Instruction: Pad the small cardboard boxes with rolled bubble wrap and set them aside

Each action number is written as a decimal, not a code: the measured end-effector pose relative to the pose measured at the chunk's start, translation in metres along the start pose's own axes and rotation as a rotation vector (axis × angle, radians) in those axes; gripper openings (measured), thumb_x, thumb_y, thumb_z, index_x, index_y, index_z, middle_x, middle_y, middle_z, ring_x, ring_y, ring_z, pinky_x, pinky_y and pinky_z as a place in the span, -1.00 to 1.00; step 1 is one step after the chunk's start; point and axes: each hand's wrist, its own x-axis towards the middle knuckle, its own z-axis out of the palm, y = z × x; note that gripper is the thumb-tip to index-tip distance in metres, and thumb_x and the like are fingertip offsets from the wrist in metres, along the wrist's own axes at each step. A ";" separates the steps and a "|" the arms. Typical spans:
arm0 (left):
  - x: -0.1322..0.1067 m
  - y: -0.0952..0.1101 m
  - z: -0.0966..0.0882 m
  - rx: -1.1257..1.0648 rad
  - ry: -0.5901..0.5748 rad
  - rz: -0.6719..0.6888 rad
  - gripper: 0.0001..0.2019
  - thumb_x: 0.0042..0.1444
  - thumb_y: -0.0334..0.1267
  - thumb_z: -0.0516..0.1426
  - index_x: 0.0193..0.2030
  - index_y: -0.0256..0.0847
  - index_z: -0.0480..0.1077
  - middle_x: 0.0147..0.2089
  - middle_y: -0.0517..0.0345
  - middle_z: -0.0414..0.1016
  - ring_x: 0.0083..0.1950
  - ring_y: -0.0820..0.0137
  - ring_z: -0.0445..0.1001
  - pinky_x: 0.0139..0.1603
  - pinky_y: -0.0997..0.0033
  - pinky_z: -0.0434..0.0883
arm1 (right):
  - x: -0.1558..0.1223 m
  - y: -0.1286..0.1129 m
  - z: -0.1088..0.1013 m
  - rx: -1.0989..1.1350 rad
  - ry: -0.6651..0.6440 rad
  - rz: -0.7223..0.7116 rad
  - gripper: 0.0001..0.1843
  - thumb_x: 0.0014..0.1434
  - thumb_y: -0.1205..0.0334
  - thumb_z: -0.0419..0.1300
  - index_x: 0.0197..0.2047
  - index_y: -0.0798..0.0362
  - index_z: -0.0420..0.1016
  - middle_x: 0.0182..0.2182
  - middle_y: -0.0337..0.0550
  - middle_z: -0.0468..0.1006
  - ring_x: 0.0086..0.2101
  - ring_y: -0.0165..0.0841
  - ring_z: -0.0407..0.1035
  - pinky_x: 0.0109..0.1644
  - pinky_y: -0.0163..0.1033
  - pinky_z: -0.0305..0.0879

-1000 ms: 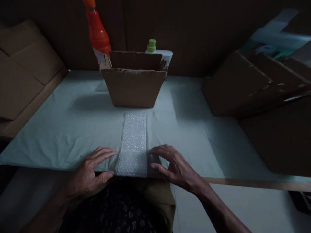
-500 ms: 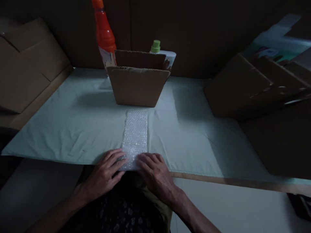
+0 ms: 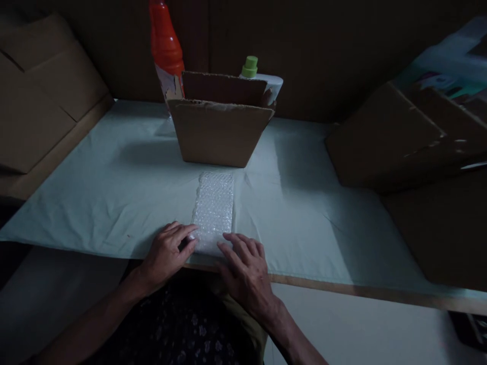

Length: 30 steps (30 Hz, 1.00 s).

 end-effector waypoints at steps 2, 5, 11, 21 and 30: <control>-0.001 0.001 0.000 0.022 0.016 -0.002 -0.79 0.21 -0.43 0.16 -0.02 -0.28 0.48 -0.23 0.04 0.58 -0.19 0.22 0.52 -0.13 0.16 0.53 | 0.001 0.002 0.004 0.007 -0.042 -0.016 -0.70 0.30 0.28 0.22 0.10 0.01 0.43 0.05 0.00 0.59 0.06 -0.11 0.41 0.04 0.02 0.29; -0.003 0.004 -0.004 -0.022 0.070 0.023 -0.77 0.24 -0.36 0.17 0.03 -0.28 0.47 -0.03 -0.08 0.53 0.01 0.19 0.49 0.03 0.13 0.51 | 0.007 0.006 0.009 0.040 -0.049 -0.012 -0.72 0.30 0.36 0.19 0.08 0.02 0.46 -0.03 -0.06 0.64 0.04 -0.16 0.44 0.05 0.00 0.28; -0.007 0.008 -0.012 -0.163 0.008 0.137 -0.80 0.26 -0.41 0.14 0.01 -0.25 0.46 -0.11 0.03 0.59 -0.02 0.25 0.48 0.03 0.18 0.49 | 0.019 0.007 0.001 0.213 -0.116 0.057 -0.78 0.38 0.30 0.13 0.06 0.02 0.46 -0.19 -0.10 0.65 -0.16 -0.24 0.50 -0.08 -0.07 0.36; 0.012 -0.008 0.004 -0.004 0.059 0.025 -0.81 0.24 -0.37 0.15 -0.02 -0.24 0.49 -0.15 0.00 0.59 -0.12 0.20 0.50 -0.06 0.11 0.50 | 0.019 0.006 -0.001 -0.038 -0.087 -0.030 -0.66 0.29 0.26 0.21 0.13 0.04 0.45 0.10 0.07 0.53 0.06 -0.09 0.38 0.03 0.03 0.29; -0.004 0.002 -0.017 -0.191 -0.021 0.083 -0.79 0.28 -0.34 0.13 0.03 -0.21 0.46 -0.12 0.05 0.60 -0.05 0.26 0.50 0.00 0.19 0.50 | 0.035 0.007 -0.007 0.227 -0.220 0.019 -0.74 0.37 0.31 0.12 0.09 -0.03 0.48 -0.20 -0.14 0.66 -0.23 -0.27 0.50 -0.09 -0.07 0.36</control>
